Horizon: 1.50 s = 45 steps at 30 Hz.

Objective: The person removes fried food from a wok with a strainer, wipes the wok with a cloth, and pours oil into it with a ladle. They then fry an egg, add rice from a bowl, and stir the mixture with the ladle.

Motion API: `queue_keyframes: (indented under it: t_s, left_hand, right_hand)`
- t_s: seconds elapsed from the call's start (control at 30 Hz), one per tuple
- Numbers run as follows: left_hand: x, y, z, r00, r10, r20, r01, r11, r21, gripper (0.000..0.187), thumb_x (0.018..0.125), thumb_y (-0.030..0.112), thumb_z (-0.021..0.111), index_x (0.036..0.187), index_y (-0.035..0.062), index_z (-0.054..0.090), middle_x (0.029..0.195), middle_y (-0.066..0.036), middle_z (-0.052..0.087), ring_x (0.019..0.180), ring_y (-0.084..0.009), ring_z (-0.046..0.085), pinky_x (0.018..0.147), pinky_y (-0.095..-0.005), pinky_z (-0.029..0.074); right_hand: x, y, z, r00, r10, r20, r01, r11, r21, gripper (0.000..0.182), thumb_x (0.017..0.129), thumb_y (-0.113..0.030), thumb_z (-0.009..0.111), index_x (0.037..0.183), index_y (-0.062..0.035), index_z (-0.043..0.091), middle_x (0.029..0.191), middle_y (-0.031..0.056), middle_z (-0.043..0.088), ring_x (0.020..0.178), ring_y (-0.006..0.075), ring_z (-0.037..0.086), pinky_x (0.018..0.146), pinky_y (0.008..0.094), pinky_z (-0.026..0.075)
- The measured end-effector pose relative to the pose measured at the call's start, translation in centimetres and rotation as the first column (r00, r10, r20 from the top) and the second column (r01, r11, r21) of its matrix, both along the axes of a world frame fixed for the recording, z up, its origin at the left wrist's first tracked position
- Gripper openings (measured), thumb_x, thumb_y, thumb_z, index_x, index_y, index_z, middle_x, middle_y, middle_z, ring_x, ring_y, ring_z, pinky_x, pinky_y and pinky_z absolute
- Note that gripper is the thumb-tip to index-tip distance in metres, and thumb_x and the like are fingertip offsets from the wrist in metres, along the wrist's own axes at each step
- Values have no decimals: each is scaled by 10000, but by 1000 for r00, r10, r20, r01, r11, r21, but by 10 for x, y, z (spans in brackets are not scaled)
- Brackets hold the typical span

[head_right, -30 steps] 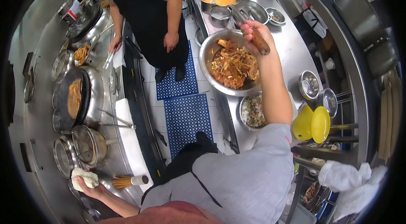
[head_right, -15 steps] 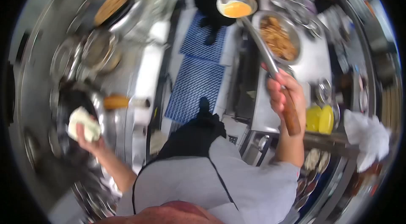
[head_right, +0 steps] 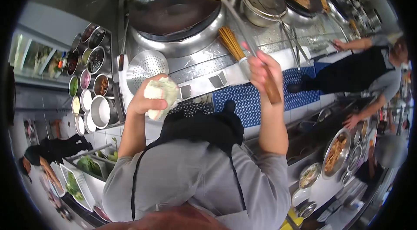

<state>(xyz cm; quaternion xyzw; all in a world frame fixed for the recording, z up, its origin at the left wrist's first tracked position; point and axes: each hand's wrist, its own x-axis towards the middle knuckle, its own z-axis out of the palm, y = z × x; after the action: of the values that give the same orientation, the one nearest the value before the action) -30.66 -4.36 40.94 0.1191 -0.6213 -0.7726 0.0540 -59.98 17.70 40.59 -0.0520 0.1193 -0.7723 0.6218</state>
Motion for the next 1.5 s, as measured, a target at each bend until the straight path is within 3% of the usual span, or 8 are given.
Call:
queue_keyframes:
  t_s: [0.17, 0.37, 0.53, 0.7, 1.07, 1.3, 1.4, 1.5]
  left_hand:
    - [42, 15, -15, 901, 432, 34, -433, 901, 33, 614, 555, 289, 807, 1040, -8, 575, 863, -71, 619, 742, -154, 609, 666, -279, 497]
    - [45, 45, -51, 768, 633, 98, -639, 746, 187, 518, 630, 227, 777, 1043, -13, 577, 892, -72, 623, 775, -151, 602, 690, -281, 496]
    - [28, 65, -73, 812, 529, 247, -554, 831, 40, 486, 635, 224, 773, 1025, -5, 592, 865, -66, 629, 761, -154, 596, 683, -289, 490]
    - [35, 73, -125, 738, 483, 471, -500, 860, -98, 352, 658, 218, 757, 909, 11, 623, 811, -61, 650, 703, -154, 608, 647, -300, 493]
    - [196, 152, -350, -9, 516, 857, -832, 471, -292, 373, 662, 201, 768, 924, -38, 650, 802, -157, 662, 654, -258, 663, 541, -419, 546]
    - [222, 206, -344, -116, 399, 910, -719, 598, -354, 407, 631, 219, 769, 930, -39, 670, 860, -171, 680, 702, -287, 677, 568, -445, 548]
    - [228, 174, -358, -43, 423, 905, -653, 674, -346, 419, 624, 225, 787, 921, -45, 669, 872, -185, 684, 726, -282, 681, 599, -432, 554]
    - [204, 140, -354, 6, 657, 754, -755, 497, -427, 490, 603, 251, 798, 959, -46, 641, 867, -181, 684, 759, -266, 678, 657, -384, 553]
  right_hand:
    - [-47, -116, -36, 948, 269, -172, -238, 954, 180, 294, 936, -165, 492, 1174, 6, 516, 712, 22, 544, 496, 105, 526, 375, 233, 414]
    - [-32, -181, -19, 581, 337, -741, 238, 801, 550, 136, 846, -95, 617, 925, 8, 575, 598, 15, 548, 413, 87, 483, 354, 227, 389]
    - [-46, -172, -39, 179, 374, -910, 242, 880, 409, 456, 809, 11, 557, 1261, -35, 518, 609, 15, 512, 427, 95, 496, 355, 258, 410]
    - [-55, -152, -34, 335, 361, -870, 167, 887, 432, 416, 836, -8, 577, 1246, -43, 514, 639, 40, 528, 410, 108, 496, 334, 268, 399]
    - [-48, -182, -54, 302, 399, -866, 210, 858, 469, 405, 845, -33, 599, 1240, -1, 514, 599, 31, 526, 393, 117, 493, 330, 285, 403]
    - [-33, -195, -46, 570, 349, -744, 88, 874, 477, 140, 870, -105, 582, 984, -44, 528, 639, 14, 541, 413, 83, 464, 348, 221, 391]
    - [-27, -217, -70, 576, 330, -748, 124, 869, 479, 270, 862, -67, 576, 1112, 10, 510, 610, 28, 532, 410, 124, 475, 366, 268, 414]
    - [9, -182, -43, 622, 358, -696, 148, 820, 553, 192, 878, -58, 546, 1051, -4, 482, 600, 29, 517, 410, 135, 472, 368, 281, 410]
